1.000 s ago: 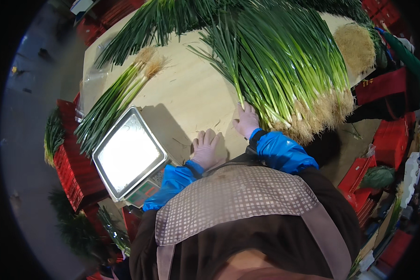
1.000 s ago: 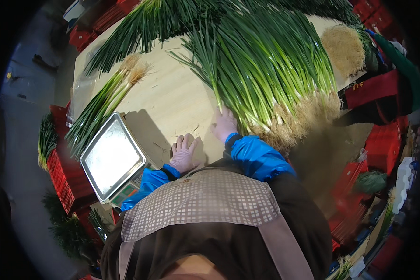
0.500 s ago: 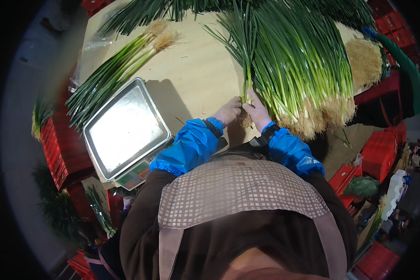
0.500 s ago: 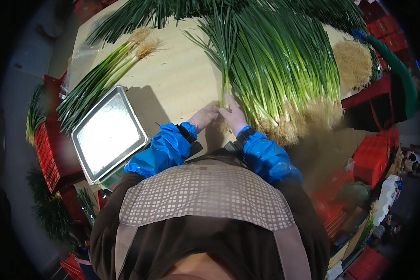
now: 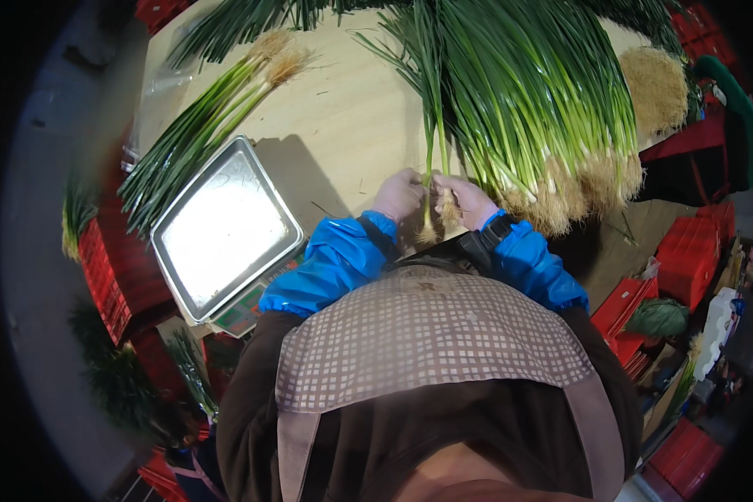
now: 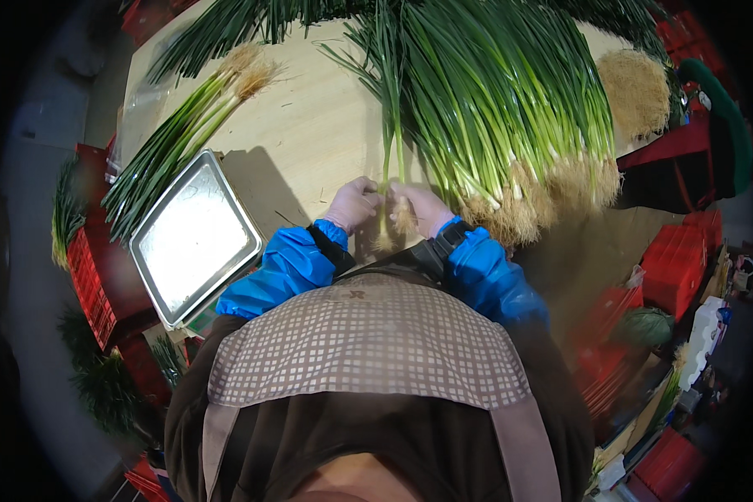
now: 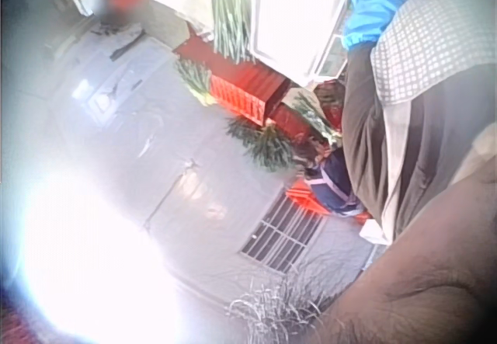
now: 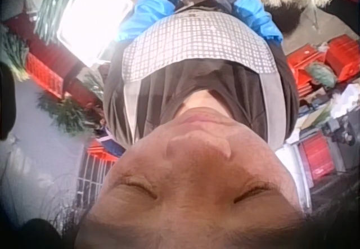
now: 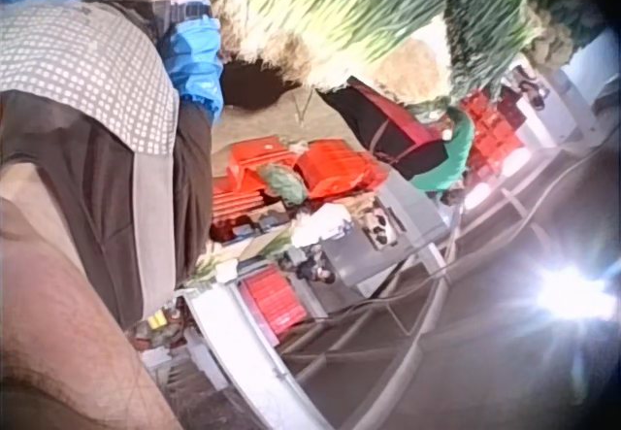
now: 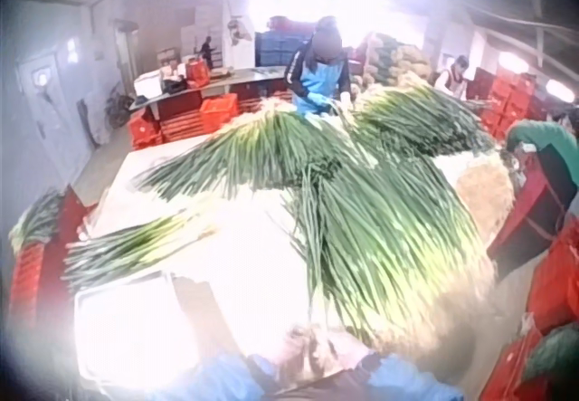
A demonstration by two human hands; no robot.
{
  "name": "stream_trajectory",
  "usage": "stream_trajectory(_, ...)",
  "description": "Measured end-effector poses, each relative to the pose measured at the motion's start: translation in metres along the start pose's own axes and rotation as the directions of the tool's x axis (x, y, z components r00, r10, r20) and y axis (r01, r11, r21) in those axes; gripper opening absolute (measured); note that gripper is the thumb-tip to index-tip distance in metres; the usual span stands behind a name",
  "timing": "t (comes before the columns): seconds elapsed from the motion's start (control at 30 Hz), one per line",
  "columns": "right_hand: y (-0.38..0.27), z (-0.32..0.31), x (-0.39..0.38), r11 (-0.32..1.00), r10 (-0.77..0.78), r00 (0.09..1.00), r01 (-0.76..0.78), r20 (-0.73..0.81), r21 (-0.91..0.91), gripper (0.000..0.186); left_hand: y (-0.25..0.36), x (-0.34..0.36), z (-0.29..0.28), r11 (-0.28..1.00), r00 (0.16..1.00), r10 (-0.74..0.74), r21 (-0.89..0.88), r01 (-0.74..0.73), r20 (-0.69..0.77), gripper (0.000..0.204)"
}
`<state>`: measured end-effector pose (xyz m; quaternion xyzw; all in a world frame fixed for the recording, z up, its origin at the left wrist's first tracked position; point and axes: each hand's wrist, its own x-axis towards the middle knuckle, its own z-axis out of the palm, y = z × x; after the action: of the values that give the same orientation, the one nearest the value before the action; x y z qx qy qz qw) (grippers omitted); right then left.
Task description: The person gathers bunches of green onions, places them on a digital scale, wraps them in plastic, and puts them into red crates. The process is repeated multiple times.
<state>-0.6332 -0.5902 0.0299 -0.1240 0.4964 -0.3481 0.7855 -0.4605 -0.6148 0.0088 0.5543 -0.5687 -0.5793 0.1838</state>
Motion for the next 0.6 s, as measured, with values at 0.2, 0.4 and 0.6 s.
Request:
stream_trajectory(0.2,-0.019,0.006,0.017,0.993,0.071,0.991,-0.059,0.115,-0.102,0.028,-0.008,-0.018,-0.003,0.958,0.998,0.064,-0.281,-0.057,0.019,0.012)
stream_trajectory(0.4,-0.024,-0.001,0.025,0.993,0.119,0.957,-0.121,0.264,-0.009,0.027,0.002,-0.047,-0.020,0.754,0.862,0.503,-0.459,-0.470,-0.056,0.008)
stream_trajectory(0.6,-0.025,-0.001,0.023,0.981,-0.015,0.989,0.043,0.149,-0.188,0.031,0.007,-0.068,-0.039,0.890,0.843,0.185,-0.449,0.074,0.505,0.027)
